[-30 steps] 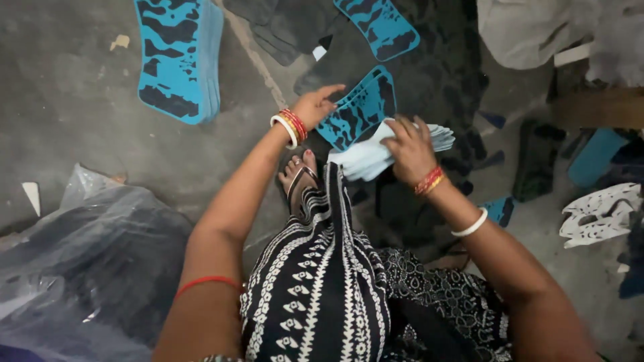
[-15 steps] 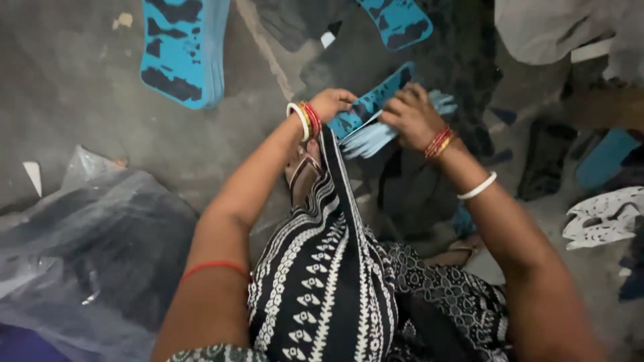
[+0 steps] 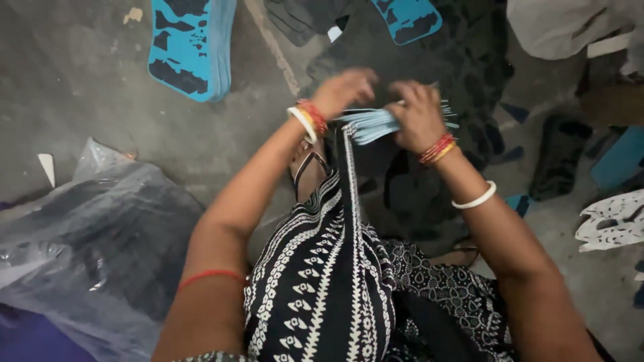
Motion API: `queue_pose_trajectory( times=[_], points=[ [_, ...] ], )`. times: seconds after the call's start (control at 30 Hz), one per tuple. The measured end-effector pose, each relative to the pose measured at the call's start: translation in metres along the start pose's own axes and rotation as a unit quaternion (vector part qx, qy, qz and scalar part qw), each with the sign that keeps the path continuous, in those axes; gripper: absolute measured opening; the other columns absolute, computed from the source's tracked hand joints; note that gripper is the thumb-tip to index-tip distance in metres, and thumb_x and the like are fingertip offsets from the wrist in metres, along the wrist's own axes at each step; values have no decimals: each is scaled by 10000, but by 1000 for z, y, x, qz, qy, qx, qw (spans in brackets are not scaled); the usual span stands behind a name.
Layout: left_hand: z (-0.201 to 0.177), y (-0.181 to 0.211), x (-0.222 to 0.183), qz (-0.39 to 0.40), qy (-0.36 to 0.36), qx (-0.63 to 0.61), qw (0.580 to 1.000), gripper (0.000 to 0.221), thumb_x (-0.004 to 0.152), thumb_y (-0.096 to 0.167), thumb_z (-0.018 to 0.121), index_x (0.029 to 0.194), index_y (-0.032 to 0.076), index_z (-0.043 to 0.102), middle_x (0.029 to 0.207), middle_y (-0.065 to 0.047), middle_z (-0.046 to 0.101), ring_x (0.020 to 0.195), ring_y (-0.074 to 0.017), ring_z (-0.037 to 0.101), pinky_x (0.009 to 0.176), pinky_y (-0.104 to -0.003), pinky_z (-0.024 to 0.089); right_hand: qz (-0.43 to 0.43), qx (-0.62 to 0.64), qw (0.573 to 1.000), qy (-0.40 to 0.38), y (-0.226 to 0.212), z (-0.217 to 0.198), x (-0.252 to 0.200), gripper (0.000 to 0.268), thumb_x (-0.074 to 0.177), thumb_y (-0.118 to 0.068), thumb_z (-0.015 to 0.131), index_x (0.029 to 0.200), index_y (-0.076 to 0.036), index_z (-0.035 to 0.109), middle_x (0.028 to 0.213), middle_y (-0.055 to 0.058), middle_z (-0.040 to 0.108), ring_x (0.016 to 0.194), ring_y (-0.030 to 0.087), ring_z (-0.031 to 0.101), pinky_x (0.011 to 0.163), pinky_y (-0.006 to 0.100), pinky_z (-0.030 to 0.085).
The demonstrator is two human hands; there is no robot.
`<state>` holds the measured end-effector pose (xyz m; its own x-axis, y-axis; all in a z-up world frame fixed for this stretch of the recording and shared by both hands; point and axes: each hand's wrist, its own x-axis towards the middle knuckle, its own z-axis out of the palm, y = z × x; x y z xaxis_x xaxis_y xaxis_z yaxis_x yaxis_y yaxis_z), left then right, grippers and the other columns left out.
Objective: Sorting and stacking patterned fabric pieces for shoe manufacturing on a production floor.
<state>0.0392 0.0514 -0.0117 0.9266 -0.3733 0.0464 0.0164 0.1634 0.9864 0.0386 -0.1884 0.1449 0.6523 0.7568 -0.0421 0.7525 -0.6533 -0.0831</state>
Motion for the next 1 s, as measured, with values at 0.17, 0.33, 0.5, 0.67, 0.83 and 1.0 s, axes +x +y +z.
queue_pose_trajectory(
  times=[0.17, 0.33, 0.5, 0.67, 0.83, 1.0],
  points=[
    [-6, 7, -9, -75, 105, -204, 970, 787, 997, 579, 541, 1617, 150, 314, 1483, -98, 625, 1323, -180, 595, 1047, -319, 412, 136, 311, 930, 138, 21, 4, 0, 571, 688, -118, 891, 1198, -93, 635, 1277, 110, 684, 1179, 275, 639, 1014, 396, 480],
    [34, 43, 25, 65, 72, 115, 989, 870, 916, 366, 838, 1569, 58, 352, 1506, -222, 505, 1383, -393, 503, 1130, -424, 398, 241, 765, 546, 241, 35, 58, 10, 502, 818, -7, 850, 1277, -66, 655, 1267, 39, 691, 1203, 213, 650, 1113, 385, 484],
    [33, 116, 27, 44, 119, 343, 930, 711, 790, 322, 881, 1390, 139, 547, 1361, -133, 625, 1225, -403, 622, 979, -454, 509, 182, 672, 615, 370, 68, 40, -19, 921, 928, -22, 882, 1619, -98, 277, 1625, 102, 405, 1510, 273, 392, 1287, 415, 341],
    [39, 125, 12, 34, 112, 526, 842, 612, 738, 189, 805, 1316, 194, 603, 1161, -87, 643, 1038, -345, 655, 861, -488, 509, 132, 289, 893, 320, 39, -3, -27, 1135, 805, -340, 984, 1661, -153, 262, 1735, 128, 211, 1621, 316, 181, 1328, 513, 162],
    [43, 86, 8, 47, 155, 629, 760, 596, 658, 86, 687, 1238, 210, 635, 1122, -68, 665, 1017, -320, 637, 828, -511, 471, 103, 22, 989, 99, 20, 30, -3, 1025, 596, -348, 943, 1509, -141, 525, 1584, 205, 411, 1462, 445, 315, 1145, 674, 96],
    [37, 91, -15, 63, 127, 553, 821, 515, 795, 36, 662, 1293, 164, 639, 1238, -62, 695, 1129, -302, 641, 943, -468, 483, 147, 103, 972, 149, 13, 39, -13, 597, 744, -84, 807, 1308, -223, 667, 1250, -17, 697, 1219, 220, 619, 1219, 578, 248]
  ],
)
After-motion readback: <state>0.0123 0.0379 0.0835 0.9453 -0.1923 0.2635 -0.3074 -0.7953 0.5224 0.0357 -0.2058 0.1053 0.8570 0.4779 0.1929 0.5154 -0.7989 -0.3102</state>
